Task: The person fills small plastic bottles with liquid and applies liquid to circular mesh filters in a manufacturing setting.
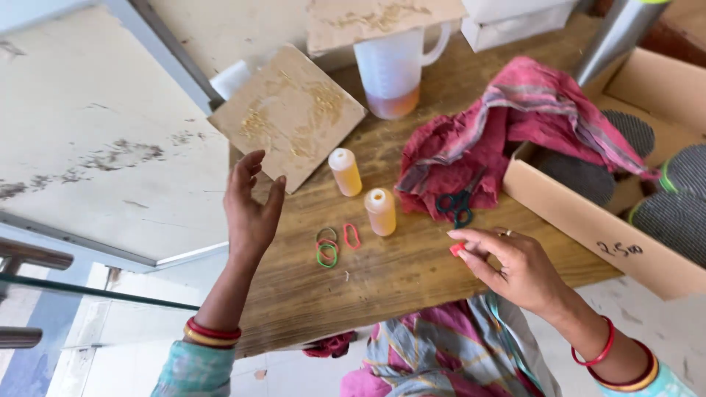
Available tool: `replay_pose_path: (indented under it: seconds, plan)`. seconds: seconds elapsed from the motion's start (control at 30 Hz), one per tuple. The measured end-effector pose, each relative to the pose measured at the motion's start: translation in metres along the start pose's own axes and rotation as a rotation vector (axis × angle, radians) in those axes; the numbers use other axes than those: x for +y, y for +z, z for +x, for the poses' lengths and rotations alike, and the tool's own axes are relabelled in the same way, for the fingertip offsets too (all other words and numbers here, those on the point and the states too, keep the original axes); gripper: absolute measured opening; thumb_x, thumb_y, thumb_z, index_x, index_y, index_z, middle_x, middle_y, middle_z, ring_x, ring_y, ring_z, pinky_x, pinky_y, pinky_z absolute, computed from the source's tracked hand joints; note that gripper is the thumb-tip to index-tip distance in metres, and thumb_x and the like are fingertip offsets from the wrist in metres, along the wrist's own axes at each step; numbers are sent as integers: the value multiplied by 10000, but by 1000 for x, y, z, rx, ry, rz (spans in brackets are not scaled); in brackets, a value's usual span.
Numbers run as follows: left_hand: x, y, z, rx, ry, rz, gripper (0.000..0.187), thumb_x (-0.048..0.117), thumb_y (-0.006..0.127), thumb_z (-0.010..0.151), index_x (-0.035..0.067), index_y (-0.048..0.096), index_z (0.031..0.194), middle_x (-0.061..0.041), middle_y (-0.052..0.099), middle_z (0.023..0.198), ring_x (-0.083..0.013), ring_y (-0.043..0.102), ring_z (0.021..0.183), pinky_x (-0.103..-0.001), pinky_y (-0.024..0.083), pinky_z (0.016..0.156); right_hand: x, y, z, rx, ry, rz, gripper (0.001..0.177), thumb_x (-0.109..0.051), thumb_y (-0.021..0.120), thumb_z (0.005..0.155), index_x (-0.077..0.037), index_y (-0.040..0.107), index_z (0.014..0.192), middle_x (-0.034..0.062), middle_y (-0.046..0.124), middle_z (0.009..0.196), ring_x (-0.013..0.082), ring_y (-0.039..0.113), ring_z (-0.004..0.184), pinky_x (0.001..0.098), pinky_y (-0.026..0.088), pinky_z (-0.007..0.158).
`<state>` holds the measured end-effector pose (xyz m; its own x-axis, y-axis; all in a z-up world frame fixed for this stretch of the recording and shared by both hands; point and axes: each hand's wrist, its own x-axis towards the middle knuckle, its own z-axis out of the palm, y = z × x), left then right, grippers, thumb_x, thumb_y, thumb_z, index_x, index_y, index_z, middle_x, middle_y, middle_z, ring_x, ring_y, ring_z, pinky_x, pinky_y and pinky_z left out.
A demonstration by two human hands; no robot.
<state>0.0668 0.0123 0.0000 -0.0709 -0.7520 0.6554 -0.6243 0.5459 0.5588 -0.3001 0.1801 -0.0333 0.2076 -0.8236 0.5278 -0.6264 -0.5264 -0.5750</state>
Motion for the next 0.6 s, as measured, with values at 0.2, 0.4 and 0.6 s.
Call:
replay_pose_path:
  seconds: [0.2, 0.4, 0.6]
  plan:
    - [-190, 71, 40, 8, -531, -12, 879, 265, 867, 861, -66, 336, 1478, -290, 429, 1457, -373, 441, 1330, -464, 404, 1084, -9, 2, -14, 70, 28, -98, 213, -111, 760, 802, -111, 763, 1016, 22, 738, 727, 161, 694, 592, 319, 532, 572]
    - [-253, 104, 45, 138, -805, -492, 656, 103, 794, 825, -66, 444, 1354, -206, 702, 1103, -293, 666, 951, -386, 533, 783, 52, 15, -93, 157, 44, -186, 119, -238, 803, 820, -182, 757, 915, -29, 755, 766, 118, 745, 709, 275, 573, 663]
    - [-147, 36, 63, 176, -602, -641, 104, 53, 707, 944, 10, 645, 1016, -66, 675, 947, -141, 697, 800, -293, 642, 667, 48, 6, -120, 153, 149, -231, 219, -199, 749, 791, -172, 794, 1004, 20, 799, 872, 147, 766, 795, 291, 608, 696]
